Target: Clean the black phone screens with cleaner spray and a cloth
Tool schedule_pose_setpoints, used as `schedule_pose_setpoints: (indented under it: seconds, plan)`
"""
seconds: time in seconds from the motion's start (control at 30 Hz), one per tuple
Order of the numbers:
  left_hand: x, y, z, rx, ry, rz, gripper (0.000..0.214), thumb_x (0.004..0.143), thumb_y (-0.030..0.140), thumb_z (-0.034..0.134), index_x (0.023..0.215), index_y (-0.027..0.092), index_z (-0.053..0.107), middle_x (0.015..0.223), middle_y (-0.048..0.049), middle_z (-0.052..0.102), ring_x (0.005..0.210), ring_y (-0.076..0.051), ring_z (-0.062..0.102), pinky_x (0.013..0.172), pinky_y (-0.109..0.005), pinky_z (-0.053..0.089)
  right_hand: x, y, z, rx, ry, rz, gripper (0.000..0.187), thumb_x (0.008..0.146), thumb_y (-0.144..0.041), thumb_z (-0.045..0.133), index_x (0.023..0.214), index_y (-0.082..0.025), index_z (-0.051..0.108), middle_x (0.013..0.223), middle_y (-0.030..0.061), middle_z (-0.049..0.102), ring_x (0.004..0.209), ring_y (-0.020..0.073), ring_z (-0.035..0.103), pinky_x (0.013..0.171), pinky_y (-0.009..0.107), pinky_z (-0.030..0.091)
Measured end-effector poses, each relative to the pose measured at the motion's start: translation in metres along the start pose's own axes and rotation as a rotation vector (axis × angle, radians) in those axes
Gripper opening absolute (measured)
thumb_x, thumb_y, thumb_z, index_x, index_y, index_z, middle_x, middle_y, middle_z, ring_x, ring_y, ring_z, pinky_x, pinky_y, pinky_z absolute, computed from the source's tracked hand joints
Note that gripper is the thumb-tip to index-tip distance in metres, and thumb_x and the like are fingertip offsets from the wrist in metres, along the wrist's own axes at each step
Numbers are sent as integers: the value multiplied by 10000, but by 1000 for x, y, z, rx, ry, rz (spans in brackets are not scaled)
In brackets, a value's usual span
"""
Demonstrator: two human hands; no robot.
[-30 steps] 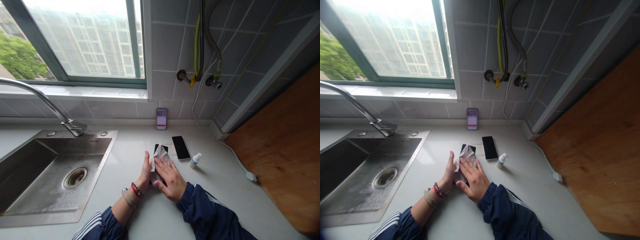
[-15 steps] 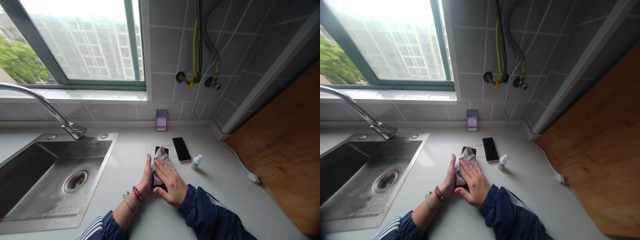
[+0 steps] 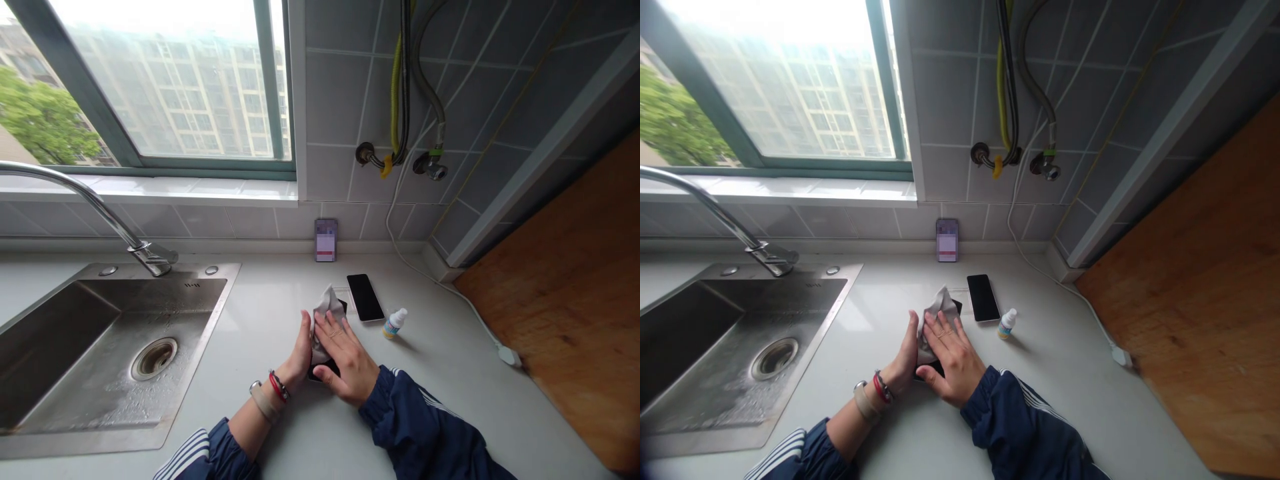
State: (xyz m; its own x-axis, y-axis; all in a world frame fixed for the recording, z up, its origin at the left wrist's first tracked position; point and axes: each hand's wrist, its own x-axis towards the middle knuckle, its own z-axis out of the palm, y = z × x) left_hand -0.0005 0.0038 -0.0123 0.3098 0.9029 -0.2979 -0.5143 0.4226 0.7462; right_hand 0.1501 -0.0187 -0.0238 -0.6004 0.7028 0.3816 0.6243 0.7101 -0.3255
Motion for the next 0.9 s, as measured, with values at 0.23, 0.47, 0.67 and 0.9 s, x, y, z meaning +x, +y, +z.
schedule_pose_setpoints:
  seconds: [0.23, 0.47, 0.67, 0.9]
  plan:
    - [3, 4, -7, -153, 166, -10, 768, 902, 743, 492, 1378, 155, 623, 1420, -126, 635, 1478, -296, 407, 1278, -397, 183, 1, -15, -3, 21, -48, -47, 751, 1030, -596, 429, 1601, -123, 305, 1660, 135, 264, 1559, 329, 199, 1248, 620, 214]
    - [6, 9, -12, -306, -31, -145, 880, 889, 790, 441, 1306, 42, 645, 1121, -219, 757, 1131, -372, 701, 1104, -496, 459, 3, -17, -8, -10, -9, -39, 585, 1045, -459, 492, 1555, -184, 415, 1603, 102, 402, 1519, 285, 333, 1261, 599, 182]
    - [1, 12, -5, -177, -97, -152, 783, 962, 710, 379, 1385, 95, 615, 1219, -193, 736, 1216, -361, 659, 1124, -475, 436, 7, 11, -4, -93, 156, 211, 608, 1075, -398, 408, 1630, -231, 222, 1624, 108, 354, 1510, 320, 340, 1195, 647, 307]
    - [7, -2, -2, -23, -38, 50, 540, 1014, 556, 431, 1331, 198, 683, 1449, -80, 617, 1491, -260, 389, 1278, -371, 172, 19, 13, 0, -50, 175, 254, 714, 1072, -448, 410, 1648, -213, 59, 1676, 123, 207, 1558, 328, 185, 1215, 621, 292]
